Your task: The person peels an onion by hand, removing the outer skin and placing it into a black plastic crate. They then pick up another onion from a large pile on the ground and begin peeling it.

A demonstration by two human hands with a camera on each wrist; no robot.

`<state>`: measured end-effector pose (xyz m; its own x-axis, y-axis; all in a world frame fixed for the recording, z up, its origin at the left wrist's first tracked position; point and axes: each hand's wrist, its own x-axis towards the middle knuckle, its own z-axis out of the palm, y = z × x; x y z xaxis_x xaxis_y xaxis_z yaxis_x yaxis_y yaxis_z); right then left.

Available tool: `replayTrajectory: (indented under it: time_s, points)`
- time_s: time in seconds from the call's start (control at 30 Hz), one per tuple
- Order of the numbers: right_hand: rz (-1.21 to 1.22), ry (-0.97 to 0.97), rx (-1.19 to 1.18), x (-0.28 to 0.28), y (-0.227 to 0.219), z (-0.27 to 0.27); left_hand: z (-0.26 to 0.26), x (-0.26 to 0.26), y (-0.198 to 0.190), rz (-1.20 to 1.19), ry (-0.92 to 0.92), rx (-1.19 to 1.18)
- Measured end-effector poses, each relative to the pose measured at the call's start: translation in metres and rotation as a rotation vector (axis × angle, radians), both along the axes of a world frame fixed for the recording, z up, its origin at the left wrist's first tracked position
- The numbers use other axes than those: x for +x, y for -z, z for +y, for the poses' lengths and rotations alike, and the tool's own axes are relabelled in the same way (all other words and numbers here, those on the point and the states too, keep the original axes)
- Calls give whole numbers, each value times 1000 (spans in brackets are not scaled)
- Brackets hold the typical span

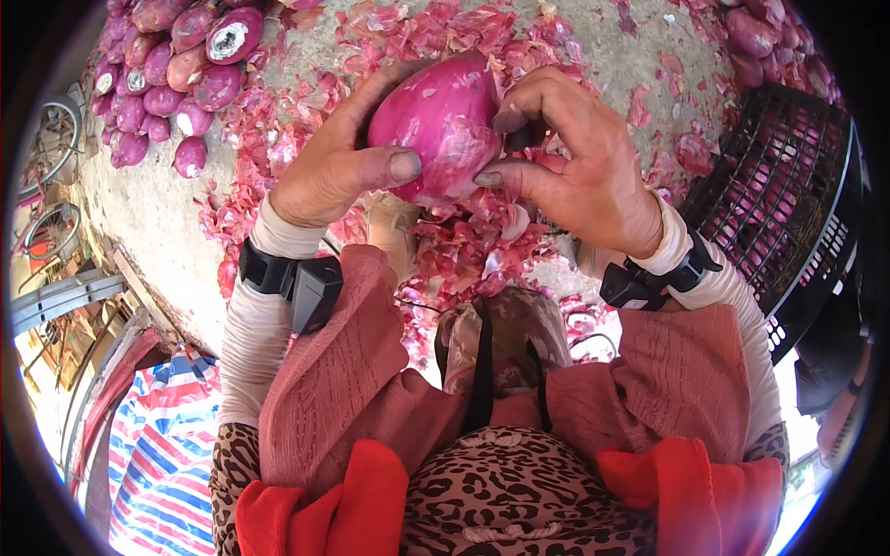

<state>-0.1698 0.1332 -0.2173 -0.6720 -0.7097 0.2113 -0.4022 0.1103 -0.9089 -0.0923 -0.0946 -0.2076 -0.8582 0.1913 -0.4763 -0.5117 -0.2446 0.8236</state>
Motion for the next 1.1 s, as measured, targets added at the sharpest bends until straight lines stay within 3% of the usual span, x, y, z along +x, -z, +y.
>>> replayTrajectory:
  time_s: [0.07,0.3,0.37,0.6,0.9,1.1]
  points:
    - [-16,-136,-37,-5,4,4,0,0,1,15,18,-14]
    - [-142,-76,-20,5,2,-1,0,0,1,-55,-11,-39]
    - [-59,80,-43,4,0,-4,1,-1,1,-43,-6,-36]
    - [117,46,-31,2,2,-6,5,-3,-2,-4,-17,-100]
    - [16,-37,-15,-5,8,-2,10,-6,-4,20,30,-212]
    - [-139,65,-37,0,3,-5,11,-8,-3,-37,15,-186]
